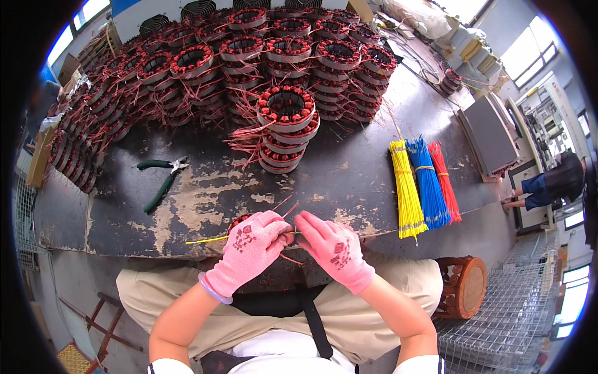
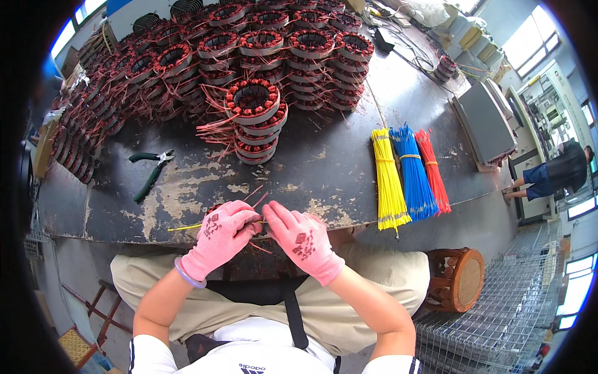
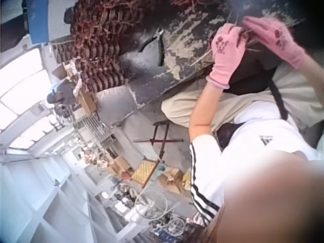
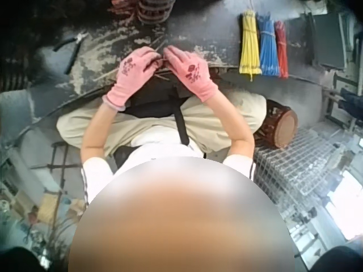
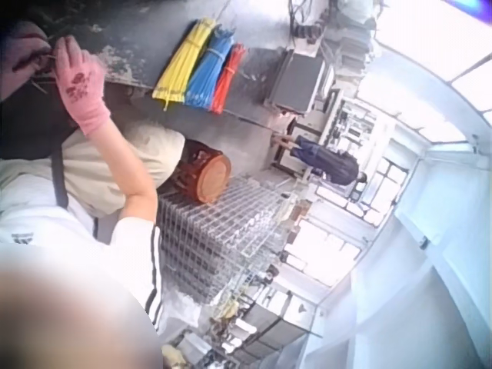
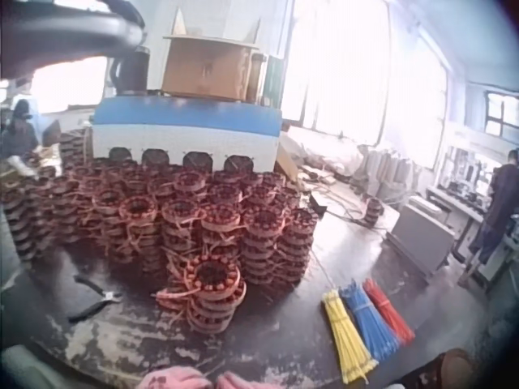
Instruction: The person sits at a workbench and assembles electrical components by bundling red wires with yellow and blue zip ties. They use pliers to cut the zip ties and organize the finished units on the table.
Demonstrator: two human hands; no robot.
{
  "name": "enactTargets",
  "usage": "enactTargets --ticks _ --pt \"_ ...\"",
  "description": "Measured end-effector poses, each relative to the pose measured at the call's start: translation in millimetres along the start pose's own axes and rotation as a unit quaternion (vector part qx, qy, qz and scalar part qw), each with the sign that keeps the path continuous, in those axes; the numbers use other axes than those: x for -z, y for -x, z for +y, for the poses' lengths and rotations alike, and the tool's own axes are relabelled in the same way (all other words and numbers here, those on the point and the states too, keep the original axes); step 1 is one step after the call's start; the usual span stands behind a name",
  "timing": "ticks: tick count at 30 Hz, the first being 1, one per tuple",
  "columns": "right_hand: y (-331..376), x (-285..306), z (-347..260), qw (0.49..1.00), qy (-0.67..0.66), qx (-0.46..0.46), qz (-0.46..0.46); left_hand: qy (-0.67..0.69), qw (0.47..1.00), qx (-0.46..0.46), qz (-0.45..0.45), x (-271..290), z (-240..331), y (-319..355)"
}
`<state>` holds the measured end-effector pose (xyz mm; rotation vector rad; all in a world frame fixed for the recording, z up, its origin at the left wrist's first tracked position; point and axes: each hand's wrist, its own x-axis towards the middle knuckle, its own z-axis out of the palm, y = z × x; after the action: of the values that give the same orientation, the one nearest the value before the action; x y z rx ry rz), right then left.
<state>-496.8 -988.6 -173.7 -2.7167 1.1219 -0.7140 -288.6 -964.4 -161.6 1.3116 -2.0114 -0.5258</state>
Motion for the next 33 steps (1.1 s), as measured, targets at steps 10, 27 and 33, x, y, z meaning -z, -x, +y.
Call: enactTargets --ticks 10,27,33 --pt "-24 4 29 0.576 -0.624 -0.405 -0.339 -0.003 1.0 -0.018 -0.017 -1 -4 0" --pt "-22 22 -8 0.941 -0.242 -0.224 -0.072 0.001 1.0 -0.005 -0.018 1 -3 0" --pt "-13 6 0 0.999 -0.048 -0.015 -0.014 0.005 1.0 -0.006 -0.018 0 -2 -2"
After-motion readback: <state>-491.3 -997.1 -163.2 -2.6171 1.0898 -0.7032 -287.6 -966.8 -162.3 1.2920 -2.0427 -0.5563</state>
